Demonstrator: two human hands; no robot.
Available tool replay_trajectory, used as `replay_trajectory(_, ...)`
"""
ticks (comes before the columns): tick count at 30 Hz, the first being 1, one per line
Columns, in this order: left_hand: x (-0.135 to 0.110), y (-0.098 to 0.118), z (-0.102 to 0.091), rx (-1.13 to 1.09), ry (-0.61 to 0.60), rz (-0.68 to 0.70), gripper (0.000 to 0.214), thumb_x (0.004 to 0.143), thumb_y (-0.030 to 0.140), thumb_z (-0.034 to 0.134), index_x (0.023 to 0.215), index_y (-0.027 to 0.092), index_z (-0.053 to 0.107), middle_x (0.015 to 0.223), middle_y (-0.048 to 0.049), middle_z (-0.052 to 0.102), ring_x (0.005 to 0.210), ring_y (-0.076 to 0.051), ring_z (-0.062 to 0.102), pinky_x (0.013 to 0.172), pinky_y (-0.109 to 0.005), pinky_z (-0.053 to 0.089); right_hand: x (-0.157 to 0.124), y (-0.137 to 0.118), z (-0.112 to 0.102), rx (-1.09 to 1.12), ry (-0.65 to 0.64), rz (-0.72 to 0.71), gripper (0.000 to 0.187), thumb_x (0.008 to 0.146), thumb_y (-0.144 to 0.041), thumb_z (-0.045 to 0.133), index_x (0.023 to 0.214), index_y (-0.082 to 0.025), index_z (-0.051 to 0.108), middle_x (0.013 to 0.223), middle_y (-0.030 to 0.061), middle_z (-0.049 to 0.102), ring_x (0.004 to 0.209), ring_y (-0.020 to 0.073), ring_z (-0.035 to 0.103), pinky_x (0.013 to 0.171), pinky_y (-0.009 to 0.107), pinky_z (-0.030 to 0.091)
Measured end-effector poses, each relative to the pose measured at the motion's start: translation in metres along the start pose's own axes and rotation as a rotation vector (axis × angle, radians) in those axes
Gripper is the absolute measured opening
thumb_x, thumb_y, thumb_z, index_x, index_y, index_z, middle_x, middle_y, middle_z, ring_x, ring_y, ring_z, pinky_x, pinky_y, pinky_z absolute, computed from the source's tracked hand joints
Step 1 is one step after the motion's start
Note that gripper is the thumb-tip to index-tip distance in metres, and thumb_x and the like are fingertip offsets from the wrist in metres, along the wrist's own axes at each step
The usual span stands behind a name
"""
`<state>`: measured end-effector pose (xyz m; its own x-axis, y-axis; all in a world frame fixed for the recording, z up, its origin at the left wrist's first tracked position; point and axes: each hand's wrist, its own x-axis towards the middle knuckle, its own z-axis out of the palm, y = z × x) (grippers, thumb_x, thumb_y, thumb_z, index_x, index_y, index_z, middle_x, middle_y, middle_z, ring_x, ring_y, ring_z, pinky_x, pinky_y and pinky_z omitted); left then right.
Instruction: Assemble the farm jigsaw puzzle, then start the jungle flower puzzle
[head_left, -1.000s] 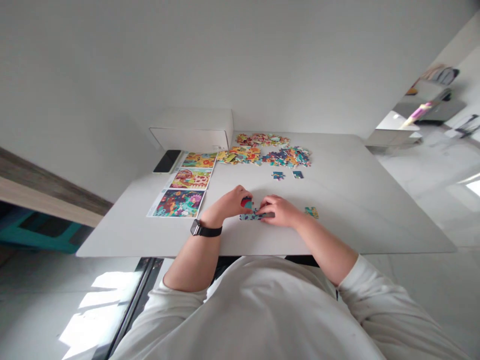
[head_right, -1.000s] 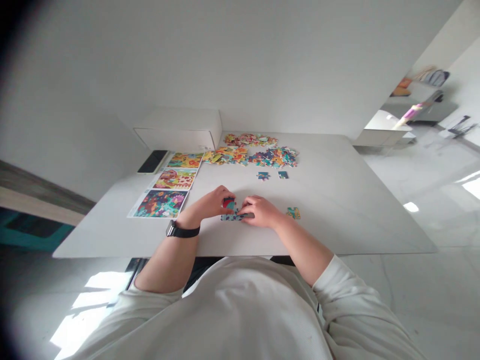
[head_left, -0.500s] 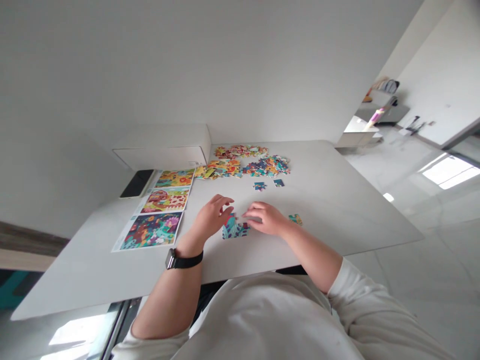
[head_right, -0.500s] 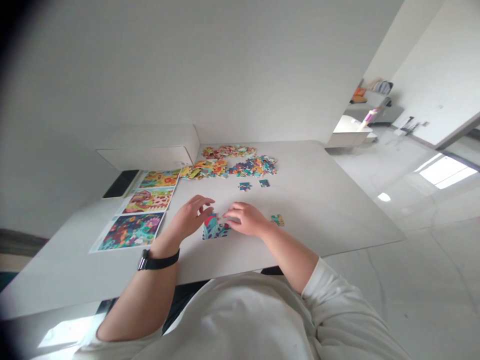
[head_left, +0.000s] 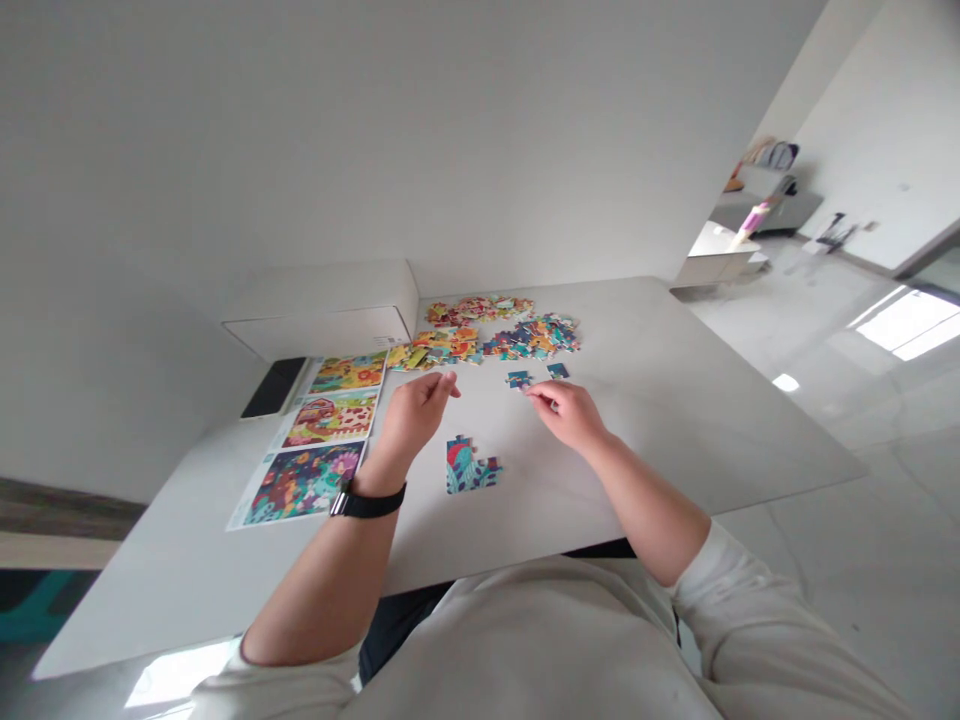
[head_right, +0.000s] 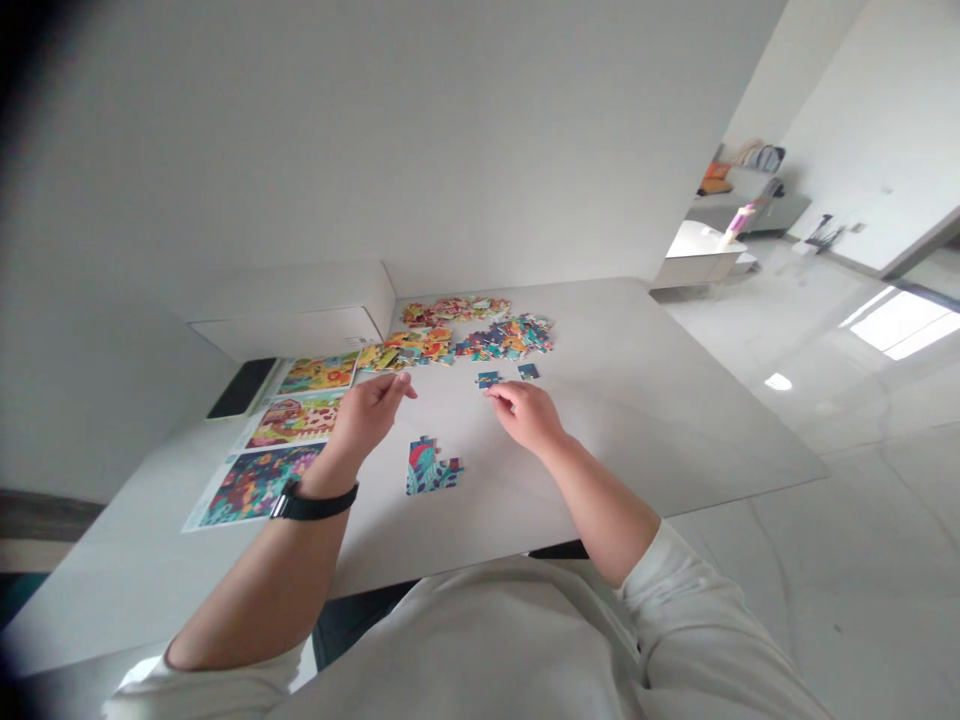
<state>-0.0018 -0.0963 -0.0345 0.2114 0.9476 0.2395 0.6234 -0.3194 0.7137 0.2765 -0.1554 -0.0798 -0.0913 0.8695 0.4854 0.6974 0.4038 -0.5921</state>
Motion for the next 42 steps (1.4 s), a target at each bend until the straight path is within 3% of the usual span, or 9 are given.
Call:
replay_trajectory(4, 0.004, -0.029, 0.020, -0.196, 0.057, -0.163, 0.059, 0.102, 0.068, 0.039, 0.071, 0.022, 0.060, 0.050, 0.0046, 0.037, 0.047, -0.014, 0.038, 0.050, -0.027, 0.029, 0.021, 0.021, -0.026, -0.174, -0.085, 0.078, 0.020, 0.099, -0.023, 0.064, 0.109, -0.026, 0.082, 0.108, 0.0047, 0.083, 0.085, 0.0195, 0.074, 0.083, 0.032, 0.058)
replay_trajectory(8, 0.004, -0.050, 0.029, -0.070, 0.043, -0.118, 0.047, 0.101, 0.055, 0.044, 0.073, 0.022, 0.061, 0.055, 0.0023, 0.047, 0.055, -0.016, 0.048, 0.056, -0.027, 0.034, 0.048, 0.053, -0.052, -0.411, -0.169, 0.181, 0.026, 0.096, -0.016, 0.064, 0.111, -0.026, 0.083, 0.115, 0.0051, 0.083, 0.097, 0.0231, 0.075, 0.089, 0.035, 0.057)
replay_trajectory(11, 0.005, -0.053, 0.030, 0.008, 0.062, -0.032, 0.031, 0.101, 0.040, 0.045, 0.093, 0.021, 0.069, 0.067, -0.0001, 0.060, 0.067, -0.018, 0.058, 0.064, -0.027, 0.041, 0.069, 0.074, -0.065, -0.534, -0.238, 0.267, 0.032, 0.098, -0.015, 0.060, 0.117, -0.025, 0.083, 0.122, 0.0067, 0.082, 0.104, 0.0249, 0.075, 0.092, 0.035, 0.056)
replay_trajectory(14, 0.004, -0.051, 0.030, 0.025, 0.069, 0.066, 0.029, 0.099, 0.030, 0.048, 0.115, 0.021, 0.070, 0.087, -0.0040, 0.071, 0.075, -0.018, 0.063, 0.074, -0.029, 0.048, 0.087, 0.086, -0.067, -0.583, -0.305, 0.294, 0.033, 0.099, -0.017, 0.061, 0.122, -0.025, 0.082, 0.121, 0.0080, 0.082, 0.107, 0.0258, 0.074, 0.092, 0.035, 0.054)
replay_trajectory(18, 0.000, -0.047, 0.032, 0.038, 0.064, 0.156, 0.031, 0.096, 0.025, 0.053, 0.122, 0.020, 0.069, 0.109, -0.0078, 0.073, 0.073, -0.016, 0.062, 0.078, -0.030, 0.052, 0.106, 0.092, -0.050, -0.571, -0.386, 0.252, 0.032, 0.099, -0.022, 0.066, 0.128, -0.025, 0.080, 0.120, 0.0085, 0.081, 0.107, 0.0251, 0.073, 0.092, 0.033, 0.053)
replay_trajectory(25, -0.003, -0.045, 0.031, 0.054, 0.049, 0.167, 0.030, 0.098, 0.026, 0.056, 0.124, 0.021, 0.070, 0.109, -0.0064, 0.072, 0.069, -0.014, 0.061, 0.074, -0.029, 0.052, 0.129, 0.090, 0.008, -0.586, -0.387, 0.172, 0.034, 0.101, -0.039, 0.070, 0.132, -0.025, 0.076, 0.129, 0.0124, 0.076, 0.117, 0.0282, 0.070, 0.097, 0.036, 0.053)
replay_trajectory(29, -0.003, -0.047, 0.029, 0.040, 0.063, 0.158, 0.029, 0.098, 0.025, 0.056, 0.123, 0.020, 0.069, 0.110, -0.0068, 0.072, 0.069, -0.014, 0.061, 0.073, -0.029, 0.052, 0.136, 0.092, 0.031, -0.597, -0.384, 0.180, 0.038, 0.101, -0.044, 0.070, 0.133, -0.024, 0.073, 0.132, 0.0135, 0.074, 0.119, 0.0299, 0.068, 0.096, 0.038, 0.054)
replay_trajectory(36, -0.004, -0.046, 0.030, 0.038, 0.043, 0.151, 0.027, 0.098, 0.023, 0.055, 0.122, 0.021, 0.069, 0.110, -0.0061, 0.072, 0.069, -0.014, 0.062, 0.075, -0.030, 0.053, 0.149, 0.116, 0.032, -0.593, -0.311, 0.277, 0.026, 0.103, -0.036, 0.068, 0.125, -0.024, 0.073, 0.128, 0.0119, 0.075, 0.114, 0.0271, 0.069, 0.094, 0.035, 0.052)
replay_trajectory(42, -0.006, -0.045, 0.030, 0.024, 0.039, 0.176, 0.026, 0.100, 0.024, 0.055, 0.123, 0.021, 0.068, 0.109, -0.0054, 0.070, 0.068, -0.013, 0.061, 0.074, -0.030, 0.052, 0.160, 0.114, 0.034, -0.503, -0.342, 0.065, 0.029, 0.098, -0.033, 0.074, 0.124, -0.021, 0.073, 0.125, 0.0114, 0.077, 0.118, 0.0276, 0.067, 0.102, 0.037, 0.049)
